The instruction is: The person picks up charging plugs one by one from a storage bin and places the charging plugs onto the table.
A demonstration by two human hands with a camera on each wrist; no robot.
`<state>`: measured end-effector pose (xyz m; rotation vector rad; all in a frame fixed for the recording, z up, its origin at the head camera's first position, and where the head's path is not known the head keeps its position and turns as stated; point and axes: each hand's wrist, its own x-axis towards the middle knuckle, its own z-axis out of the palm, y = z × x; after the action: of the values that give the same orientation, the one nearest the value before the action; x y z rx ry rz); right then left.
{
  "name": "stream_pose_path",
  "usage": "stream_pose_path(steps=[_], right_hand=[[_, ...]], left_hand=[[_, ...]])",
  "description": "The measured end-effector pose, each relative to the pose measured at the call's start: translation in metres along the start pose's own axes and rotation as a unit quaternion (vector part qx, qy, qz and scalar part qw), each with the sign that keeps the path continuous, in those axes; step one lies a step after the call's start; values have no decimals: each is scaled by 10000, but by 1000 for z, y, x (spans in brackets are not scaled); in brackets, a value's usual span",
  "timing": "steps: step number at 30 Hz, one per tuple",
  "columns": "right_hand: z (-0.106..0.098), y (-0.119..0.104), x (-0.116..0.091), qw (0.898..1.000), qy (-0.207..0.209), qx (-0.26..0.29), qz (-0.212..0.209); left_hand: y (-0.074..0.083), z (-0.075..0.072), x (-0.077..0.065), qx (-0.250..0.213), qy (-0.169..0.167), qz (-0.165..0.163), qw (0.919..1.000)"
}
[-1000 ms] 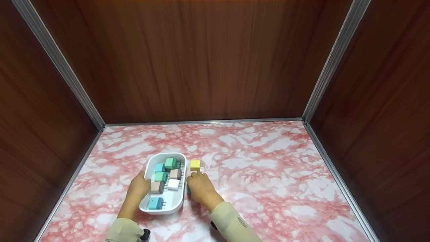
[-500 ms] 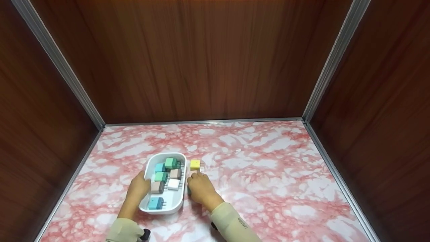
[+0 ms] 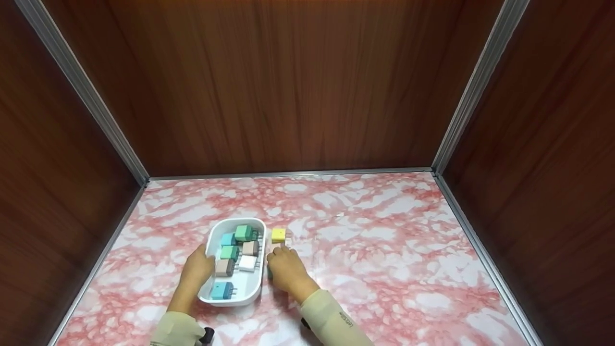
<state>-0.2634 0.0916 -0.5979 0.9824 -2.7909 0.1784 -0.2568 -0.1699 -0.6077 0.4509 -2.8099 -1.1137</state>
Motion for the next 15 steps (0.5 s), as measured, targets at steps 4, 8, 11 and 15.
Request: stream_pose_path(steps=[4,8,11,15], right_hand=[[-1,0,2,10000,-42,-17,6],[-2,-1,3,10000,-81,23,25],[-3,-1,3,9998,-161,60,55],[-5,-1,3,9997,-227,91,99]], left_hand=[[-1,-1,1,-2,17,29,10000],[-1,0,2,-6,4,10,10000],[-1,0,1,19,29,33,10000],[-1,1,1,33,68,82,9999]])
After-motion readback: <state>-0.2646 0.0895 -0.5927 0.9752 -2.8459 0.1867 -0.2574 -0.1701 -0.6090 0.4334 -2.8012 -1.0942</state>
